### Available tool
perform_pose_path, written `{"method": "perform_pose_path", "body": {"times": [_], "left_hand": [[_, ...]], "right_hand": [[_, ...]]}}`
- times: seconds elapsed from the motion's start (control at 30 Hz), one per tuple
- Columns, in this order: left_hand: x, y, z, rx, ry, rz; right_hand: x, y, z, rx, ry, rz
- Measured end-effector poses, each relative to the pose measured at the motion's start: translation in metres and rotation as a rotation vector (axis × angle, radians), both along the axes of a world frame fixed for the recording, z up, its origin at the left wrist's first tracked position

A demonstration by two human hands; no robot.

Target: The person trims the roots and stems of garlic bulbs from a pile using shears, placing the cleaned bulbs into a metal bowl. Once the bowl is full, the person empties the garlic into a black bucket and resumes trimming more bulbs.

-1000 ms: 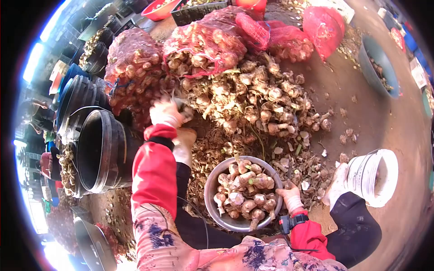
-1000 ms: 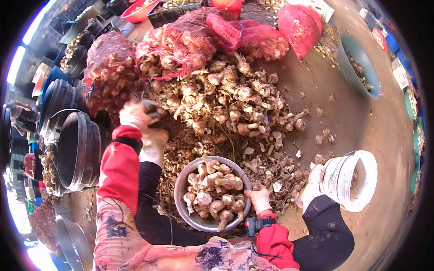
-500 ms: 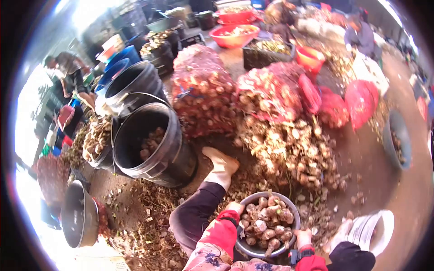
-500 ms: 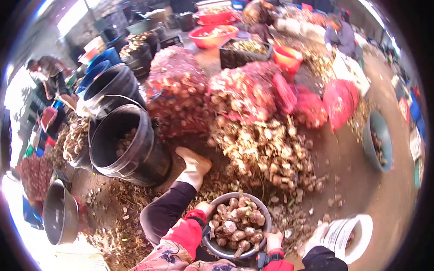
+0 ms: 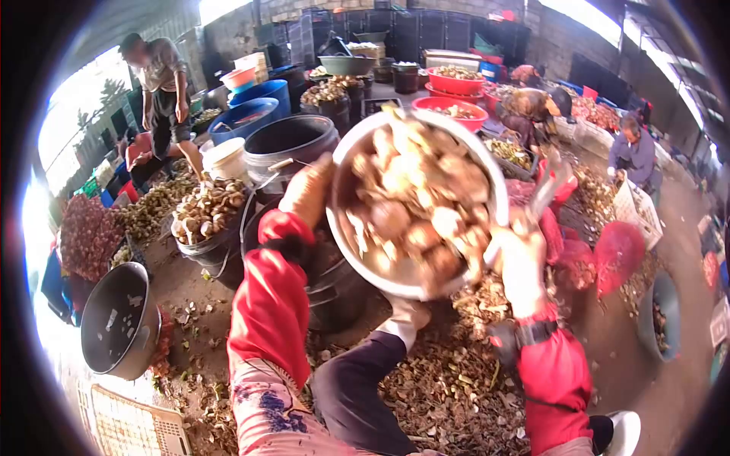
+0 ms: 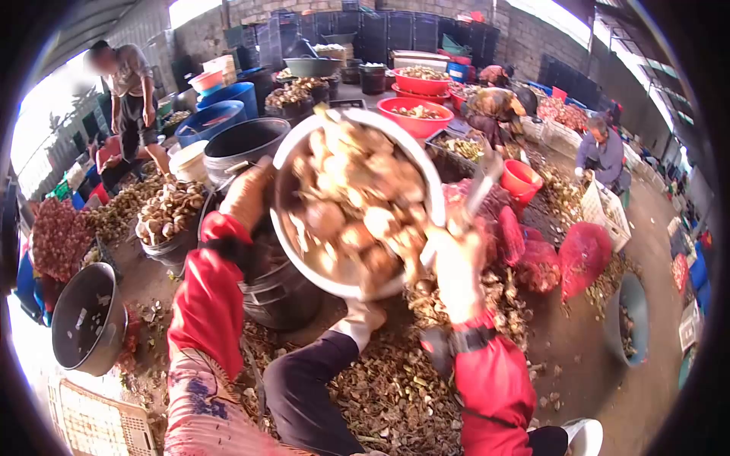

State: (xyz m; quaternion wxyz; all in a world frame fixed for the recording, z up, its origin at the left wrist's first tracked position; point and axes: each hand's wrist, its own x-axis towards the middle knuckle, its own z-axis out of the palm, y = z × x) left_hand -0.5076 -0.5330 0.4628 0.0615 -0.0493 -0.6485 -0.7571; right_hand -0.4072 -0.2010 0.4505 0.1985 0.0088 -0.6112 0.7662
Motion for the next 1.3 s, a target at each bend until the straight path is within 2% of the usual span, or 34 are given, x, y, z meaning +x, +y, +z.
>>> {"method": "perform_pose_path", "body": {"times": [0.03,0.07,0.1,0.13,0.17,0.2,0.23,0.27,0.3,0.4,0.47,0.5,0.53,0.57,0.63,0.67,0.7,0.77,0.83,0.9,0.97,1.03,1.1,1.17,1.23,1.27,1.3], "left_hand": [[-0.007,-0.036,0.014,0.077,-0.042,0.060],[-0.004,-0.057,0.023,0.114,-0.025,0.186],[0.000,-0.077,0.033,0.151,-0.005,0.311],[-0.005,-0.106,0.024,0.195,0.052,0.366],[0.008,-0.117,0.013,0.157,0.085,0.356],[0.021,-0.127,0.002,0.120,0.119,0.347],[0.044,-0.123,-0.003,0.177,0.074,0.314],[0.052,-0.134,-0.025,0.114,0.097,0.275],[0.053,-0.151,-0.058,0.056,0.121,0.236],[0.053,-0.204,-0.182,-0.368,0.214,0.282],[0.082,-0.163,-0.157,-0.305,-0.088,0.386],[0.071,-0.167,-0.171,-0.262,0.077,0.315],[0.066,-0.166,-0.187,-0.247,0.080,0.312],[0.069,-0.153,-0.180,-0.236,0.081,0.302],[0.079,-0.142,-0.167,-0.665,0.170,0.342],[0.084,-0.139,-0.157,-0.932,0.183,0.355],[0.084,-0.133,-0.155,-0.886,0.305,0.319],[0.081,-0.128,-0.154,-0.815,0.241,0.250],[0.080,-0.125,-0.163,-0.917,0.155,0.317],[0.074,-0.123,-0.173,-1.032,0.059,0.345],[0.075,-0.096,-0.162,-1.455,0.009,0.542],[0.063,-0.068,-0.178,-1.397,0.133,0.549],[0.065,-0.005,-0.176,-1.330,0.444,0.353],[0.080,0.079,-0.158,-1.524,0.419,0.251],[0.072,0.145,-0.185,-1.146,0.324,-0.086],[0.082,0.185,-0.186,-1.283,0.449,-0.190],[0.095,0.227,-0.188,-1.416,0.578,-0.294]], "right_hand": [[-0.007,-0.034,0.025,0.062,0.035,-0.026],[-0.029,-0.061,0.027,0.119,0.114,-0.059],[-0.057,-0.094,0.018,-0.196,0.317,0.209],[-0.078,-0.124,0.009,-0.128,0.460,0.107],[-0.079,-0.151,0.006,-0.067,0.442,0.161],[-0.067,-0.173,0.008,-0.169,0.373,0.370],[-0.077,-0.184,-0.005,0.204,0.533,0.186],[-0.088,-0.196,-0.019,0.527,0.677,-0.078],[-0.093,-0.204,-0.028,0.735,0.663,-0.160],[-0.100,-0.216,-0.041,0.880,0.657,-0.138],[-0.108,-0.213,-0.045,0.641,0.708,-0.177],[-0.109,-0.211,-0.041,0.526,0.696,-0.180],[-0.107,-0.201,-0.038,0.375,0.589,-0.080],[-0.115,-0.190,-0.039,0.242,0.557,-0.068],[-0.121,-0.139,-0.052,0.078,0.404,-0.066],[-0.096,-0.111,-0.041,0.083,0.447,-0.045],[-0.061,-0.080,-0.025,0.100,0.478,-0.036],[-0.003,-0.018,-0.023,0.266,0.326,-0.239],[0.060,0.053,-0.044,0.198,-0.015,-0.286],[0.124,0.095,-0.062,0.058,-0.147,-0.391],[0.175,0.130,-0.109,0.057,-0.110,-0.557],[0.231,0.157,-0.169,0.086,-0.411,-0.762],[0.283,0.168,-0.258,-0.305,-0.550,-0.785],[0.333,0.150,-0.322,-0.198,-0.776,-0.742],[0.375,0.131,-0.380,-0.275,-0.990,-0.528],[0.388,0.124,-0.391,-0.296,-0.990,-0.532],[0.396,0.118,-0.401,-0.177,-1.087,-0.345]]}}
